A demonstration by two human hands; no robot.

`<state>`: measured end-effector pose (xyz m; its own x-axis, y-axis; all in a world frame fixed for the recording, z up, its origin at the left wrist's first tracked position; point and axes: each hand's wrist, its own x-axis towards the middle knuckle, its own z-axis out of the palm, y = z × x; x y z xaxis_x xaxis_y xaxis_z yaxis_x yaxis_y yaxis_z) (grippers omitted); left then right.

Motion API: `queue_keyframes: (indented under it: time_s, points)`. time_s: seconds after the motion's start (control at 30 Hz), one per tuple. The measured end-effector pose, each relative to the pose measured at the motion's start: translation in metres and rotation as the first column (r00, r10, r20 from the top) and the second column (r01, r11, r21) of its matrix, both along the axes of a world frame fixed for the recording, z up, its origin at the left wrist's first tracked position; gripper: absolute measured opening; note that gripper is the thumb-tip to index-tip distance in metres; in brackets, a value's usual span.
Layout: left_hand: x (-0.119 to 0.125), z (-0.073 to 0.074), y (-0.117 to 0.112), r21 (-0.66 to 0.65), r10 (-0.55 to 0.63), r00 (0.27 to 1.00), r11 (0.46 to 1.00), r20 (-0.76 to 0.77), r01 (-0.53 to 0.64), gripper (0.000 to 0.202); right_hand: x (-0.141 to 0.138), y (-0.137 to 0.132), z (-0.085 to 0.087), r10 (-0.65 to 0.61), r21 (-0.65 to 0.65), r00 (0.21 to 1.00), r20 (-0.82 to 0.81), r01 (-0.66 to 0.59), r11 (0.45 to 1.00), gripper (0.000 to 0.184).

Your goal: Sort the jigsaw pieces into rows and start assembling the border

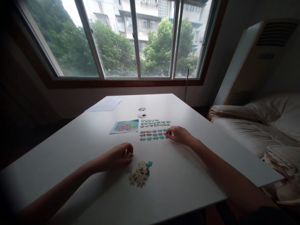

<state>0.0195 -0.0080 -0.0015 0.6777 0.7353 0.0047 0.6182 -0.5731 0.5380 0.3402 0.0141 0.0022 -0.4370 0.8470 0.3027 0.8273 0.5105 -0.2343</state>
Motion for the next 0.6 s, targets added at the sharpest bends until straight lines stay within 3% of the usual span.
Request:
queue_keyframes:
  time_s: [0.2,0.33,0.47,0.6]
  points:
    - [0.009,-0.002,-0.003,-0.102,0.045,0.983,0.994,0.178,-0.027,0.009,-0.031,-0.019,0.003,0.134,0.009,0.99,-0.041,-0.133,0.991,0.012]
    - [0.023,0.0,-0.005,-0.193,0.12,0.917,0.98,0.38,-0.049,0.019,-0.05,-0.032,0.001,0.2,0.05,0.977,-0.079,-0.197,0.979,0.012]
    - [0.034,0.007,-0.011,-0.322,0.206,0.831,0.946,0.517,-0.035,0.02,-0.066,-0.046,0.0,0.215,0.128,0.967,-0.138,-0.198,0.972,0.012]
    - [0.039,0.014,-0.017,-0.429,0.302,0.79,0.901,0.534,-0.054,0.022,-0.077,-0.056,-0.002,0.171,0.208,0.968,-0.183,-0.131,0.969,0.022]
